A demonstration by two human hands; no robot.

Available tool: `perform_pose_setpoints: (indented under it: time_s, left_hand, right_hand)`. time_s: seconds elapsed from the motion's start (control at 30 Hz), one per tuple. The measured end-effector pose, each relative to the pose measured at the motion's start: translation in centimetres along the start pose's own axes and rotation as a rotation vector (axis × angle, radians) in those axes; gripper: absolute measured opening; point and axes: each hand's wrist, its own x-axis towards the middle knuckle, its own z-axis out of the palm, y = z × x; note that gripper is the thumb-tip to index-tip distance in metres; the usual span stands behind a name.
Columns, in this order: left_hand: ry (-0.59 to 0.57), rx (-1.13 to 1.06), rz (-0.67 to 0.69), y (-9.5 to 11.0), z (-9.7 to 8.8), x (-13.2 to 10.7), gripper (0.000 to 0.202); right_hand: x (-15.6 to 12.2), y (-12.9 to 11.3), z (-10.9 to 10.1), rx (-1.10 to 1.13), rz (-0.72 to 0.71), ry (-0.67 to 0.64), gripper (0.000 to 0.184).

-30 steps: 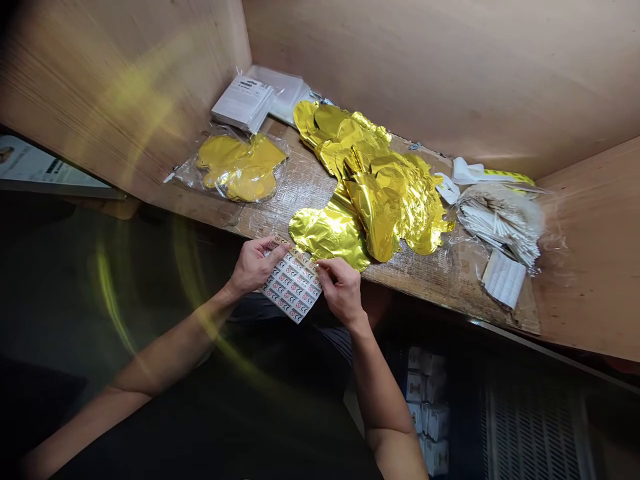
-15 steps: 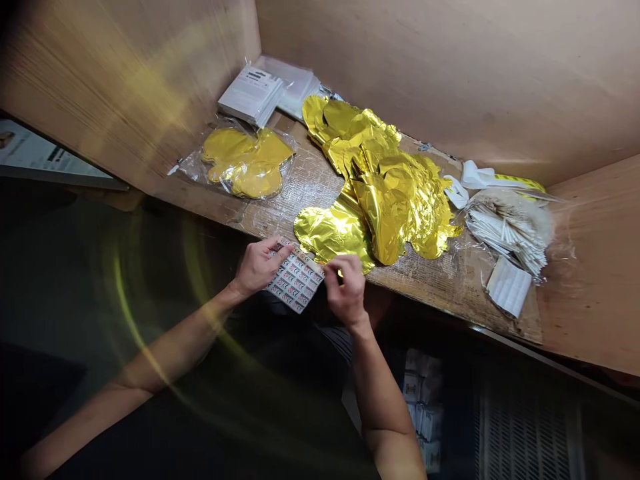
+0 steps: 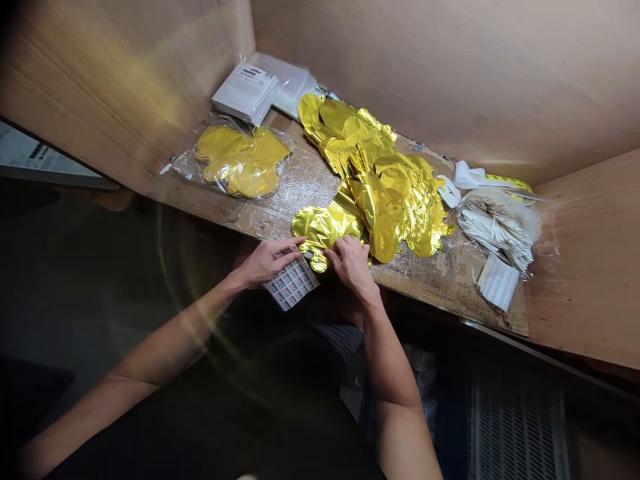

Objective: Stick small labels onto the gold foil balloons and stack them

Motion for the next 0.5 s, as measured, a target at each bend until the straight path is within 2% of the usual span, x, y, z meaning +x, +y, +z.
perform_pose_setpoints:
  time_s: [0.1, 0.17, 0.27, 0.37, 0.5]
  left_hand:
    - [0.003, -0.160, -0.010, 0.6, 0.1, -0.3, 0.049]
    - [-0.089, -0.188, 0.043, 0.9, 0.5, -0.5, 0.047]
    - [-0.207, -0.143, 0.139, 1.2, 1.1, -0.6, 0.045]
    - [-0.219, -0.086, 0.201, 1.1, 1.4, -0.4, 0.044]
    - [-0.242, 0.035, 0.245, 0.8, 1.9, -0.3, 0.036]
  right_hand:
    - [0.6, 1.0, -0.5, 0.094, 0.007, -0.084, 0.031]
    - [0.9, 1.3, -0.9, 0.139, 0.013, -0.102, 0.031]
    - [0.9, 1.2, -1.2, 0.086, -0.047, -0.106, 0.025]
    - [0.9, 1.0, -1.0, 0.052, -0.102, -0.126, 0.025]
    - [1.4, 1.5, -1.0, 0.201, -0.087, -0.145, 0.029]
